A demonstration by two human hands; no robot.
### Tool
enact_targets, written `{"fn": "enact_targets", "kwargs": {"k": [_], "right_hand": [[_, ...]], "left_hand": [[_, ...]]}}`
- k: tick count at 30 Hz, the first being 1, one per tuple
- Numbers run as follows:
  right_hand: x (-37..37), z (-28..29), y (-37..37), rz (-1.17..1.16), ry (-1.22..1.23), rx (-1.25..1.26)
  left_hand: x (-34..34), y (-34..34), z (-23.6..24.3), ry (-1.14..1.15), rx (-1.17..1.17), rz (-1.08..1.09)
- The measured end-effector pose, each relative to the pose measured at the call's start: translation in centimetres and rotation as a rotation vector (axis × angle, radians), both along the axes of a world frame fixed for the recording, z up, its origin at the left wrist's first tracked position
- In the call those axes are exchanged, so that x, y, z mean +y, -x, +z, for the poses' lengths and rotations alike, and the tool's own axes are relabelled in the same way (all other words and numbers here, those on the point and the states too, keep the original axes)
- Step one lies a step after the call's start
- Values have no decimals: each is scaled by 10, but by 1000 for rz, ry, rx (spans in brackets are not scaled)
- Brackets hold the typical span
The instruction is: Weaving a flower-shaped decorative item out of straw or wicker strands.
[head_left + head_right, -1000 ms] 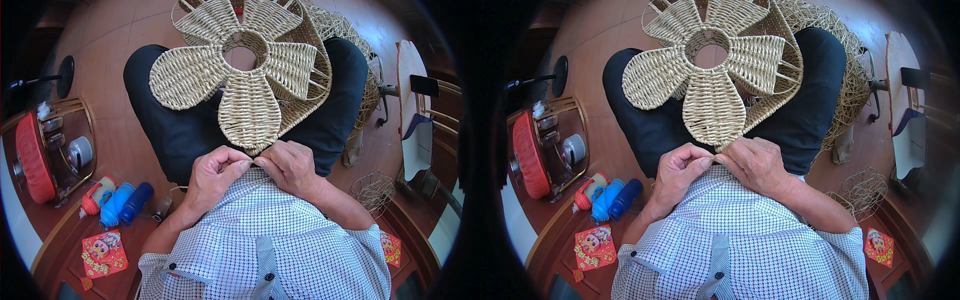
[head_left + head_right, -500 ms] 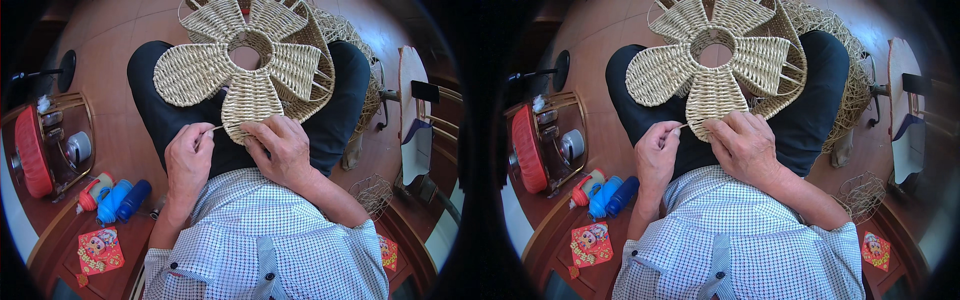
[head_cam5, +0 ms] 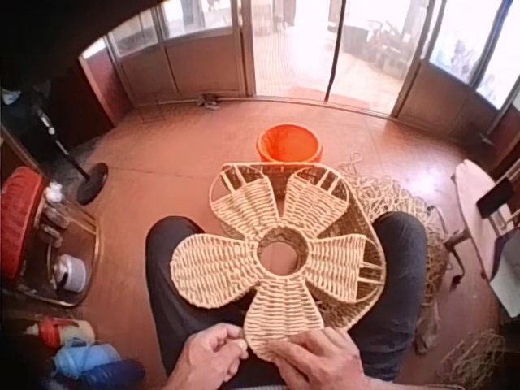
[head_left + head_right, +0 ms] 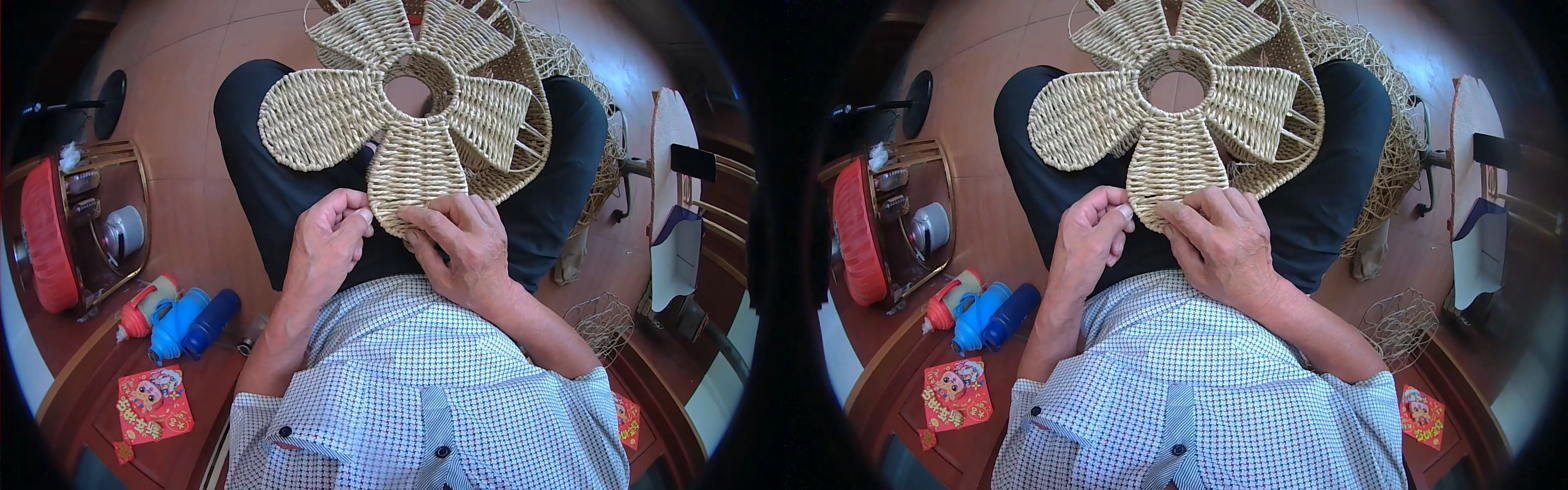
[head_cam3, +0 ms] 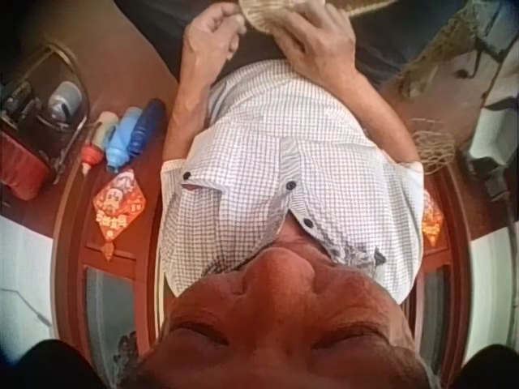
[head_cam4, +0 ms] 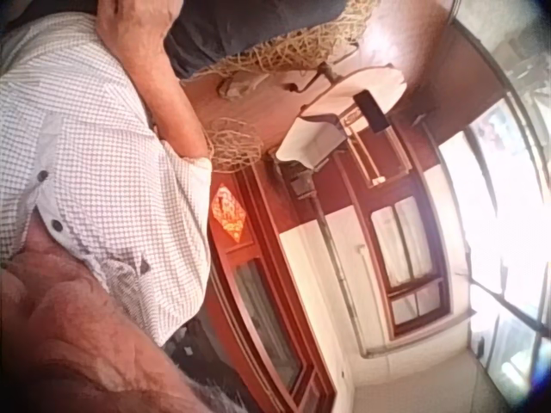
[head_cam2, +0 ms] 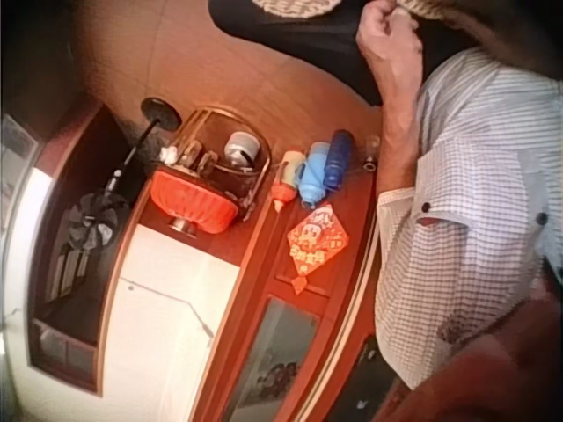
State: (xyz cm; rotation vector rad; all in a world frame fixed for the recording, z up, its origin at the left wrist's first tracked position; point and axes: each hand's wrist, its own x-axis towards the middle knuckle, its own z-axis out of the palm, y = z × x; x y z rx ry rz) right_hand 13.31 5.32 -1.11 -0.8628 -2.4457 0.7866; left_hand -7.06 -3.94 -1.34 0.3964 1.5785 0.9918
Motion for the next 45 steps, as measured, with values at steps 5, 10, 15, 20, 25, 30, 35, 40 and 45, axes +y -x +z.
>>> {"fn": "enact_targets", "kwargs": {"k": [5,10,15,20,25,30,35,40,45], "right_hand": [[1,0,-1,-7,8,17],[1,-7,-5,-27,2,60],[-3,-11,-9,-90,62,146],[-7,-9,-15,-147,167,205],[-7,-8,-19,-179,198,232],[0,-1,-22,-222,289,256],[3,0,-26,-281,369,263],[3,-4,-30,-296,393,274],[2,-2,-31,-297,407,244]], "left_hand": [[-7,0,7,4,184,-1],[-13,-1,27,-75,604,25],[-12,-11,31,-195,636,-12],[-3,-19,24,-280,805,-79],[-1,-24,20,-308,874,-95],[1,-26,16,-372,961,-178],[6,-24,11,-339,844,-159],[7,-24,18,-314,806,-132],[1,-11,6,-247,135,65]]}}
